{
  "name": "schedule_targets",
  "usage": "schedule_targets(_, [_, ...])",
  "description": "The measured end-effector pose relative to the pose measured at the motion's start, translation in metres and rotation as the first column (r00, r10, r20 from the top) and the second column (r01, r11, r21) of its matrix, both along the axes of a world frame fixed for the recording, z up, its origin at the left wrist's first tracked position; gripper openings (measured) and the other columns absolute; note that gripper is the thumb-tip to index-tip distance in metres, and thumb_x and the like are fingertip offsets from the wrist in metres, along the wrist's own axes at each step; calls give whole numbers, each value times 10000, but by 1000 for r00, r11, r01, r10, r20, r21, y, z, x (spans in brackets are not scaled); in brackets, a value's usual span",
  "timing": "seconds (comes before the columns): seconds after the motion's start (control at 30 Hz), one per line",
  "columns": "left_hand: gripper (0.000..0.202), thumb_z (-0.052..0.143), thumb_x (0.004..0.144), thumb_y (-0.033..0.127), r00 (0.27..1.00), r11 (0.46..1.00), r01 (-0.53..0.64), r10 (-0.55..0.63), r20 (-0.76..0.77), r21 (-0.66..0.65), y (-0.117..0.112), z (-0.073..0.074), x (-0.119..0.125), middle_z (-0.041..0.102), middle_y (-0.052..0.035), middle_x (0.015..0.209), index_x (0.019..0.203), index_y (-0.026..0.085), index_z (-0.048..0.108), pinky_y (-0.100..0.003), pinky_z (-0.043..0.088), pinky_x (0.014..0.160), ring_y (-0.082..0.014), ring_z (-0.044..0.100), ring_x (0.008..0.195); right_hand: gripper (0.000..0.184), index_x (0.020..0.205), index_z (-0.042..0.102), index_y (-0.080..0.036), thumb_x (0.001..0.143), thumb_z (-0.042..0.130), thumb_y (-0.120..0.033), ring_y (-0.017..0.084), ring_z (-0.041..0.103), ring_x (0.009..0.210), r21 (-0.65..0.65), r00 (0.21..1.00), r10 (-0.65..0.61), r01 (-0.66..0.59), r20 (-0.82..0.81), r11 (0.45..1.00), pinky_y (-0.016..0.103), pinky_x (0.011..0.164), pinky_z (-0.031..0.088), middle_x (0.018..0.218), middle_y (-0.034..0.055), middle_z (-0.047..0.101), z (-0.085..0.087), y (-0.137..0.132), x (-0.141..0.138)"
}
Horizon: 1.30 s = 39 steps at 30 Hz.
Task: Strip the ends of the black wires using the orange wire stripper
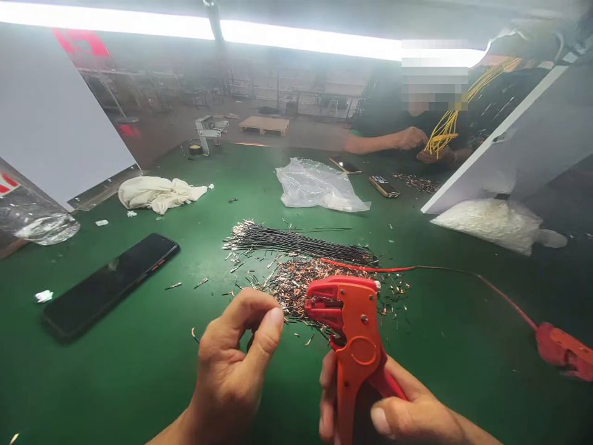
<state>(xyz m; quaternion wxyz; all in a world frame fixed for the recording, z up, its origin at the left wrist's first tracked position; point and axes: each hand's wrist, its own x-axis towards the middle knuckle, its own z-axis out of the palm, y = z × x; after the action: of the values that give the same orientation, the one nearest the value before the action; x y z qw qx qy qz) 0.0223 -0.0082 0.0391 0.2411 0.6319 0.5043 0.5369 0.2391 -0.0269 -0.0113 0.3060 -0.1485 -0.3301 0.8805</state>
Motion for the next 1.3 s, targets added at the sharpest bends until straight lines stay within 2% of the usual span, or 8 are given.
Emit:
schedule_targets(0.13, [183,514,877,176,997,998,41,-37,67,-47,-1,3,0,458,46,578,704,210,563,-192,357,446,-84,418,509,470,1193,585,-147,802,723,-369,232,683,942,15,993,55,-57,105,998,342,837,475,1060,159,723,-1,-2,3])
schedule_targets(0.33, [209,539,874,251,924,950,225,-137,357,-218,3,-1,-3,400,47,566,673,199,551,-200,316,435,-81,347,497,505,1165,609,-133,739,754,-364,244,691,927,-52,996,71,-68,50,996,336,837,479,1024,153,735,1,-4,0])
schedule_targets(0.53, [210,565,872,327,770,829,441,-154,619,-343,6,-5,-4,311,77,499,707,197,549,-203,226,432,-76,245,470,439,1158,629,-166,765,729,-334,209,659,913,-18,993,84,-83,79,996,288,823,458,1040,118,695,7,-2,1])
schedule_targets(0.77, [223,609,787,329,599,688,614,-86,796,-387,8,3,0,290,89,458,653,196,489,-209,187,426,-68,204,446,447,1105,596,-118,816,675,-449,141,486,689,152,980,69,-98,186,984,239,616,352,803,68,578,16,1,-2])
schedule_targets(1.03, [241,609,731,329,633,610,605,20,774,-511,10,9,3,274,93,461,624,199,436,-224,160,453,-70,180,459,345,947,565,-148,811,682,-443,99,409,580,239,957,6,-79,290,968,226,554,345,731,10,501,2,-1,2])
schedule_targets(1.17, [239,612,717,347,633,591,620,10,774,-515,9,9,4,260,98,452,629,201,444,-225,157,455,-72,176,459,341,824,536,-170,789,705,-465,87,359,532,211,935,-17,-62,354,976,231,543,342,645,-32,443,12,-6,1])
schedule_targets(1.23, [246,613,715,349,627,591,627,6,779,-508,8,8,4,261,97,457,623,201,439,-227,160,458,-72,179,461,344,833,536,-169,782,722,-454,100,366,592,112,889,-18,-37,457,993,243,588,356,698,-17,443,20,-8,0])
schedule_targets(1.3, [244,610,719,348,618,588,633,9,786,-504,7,6,4,258,99,458,625,201,439,-231,157,461,-72,174,458,396,769,503,-186,767,709,-525,112,394,605,108,926,-37,-4,376,994,277,644,398,679,-24,434,23,-10,0])
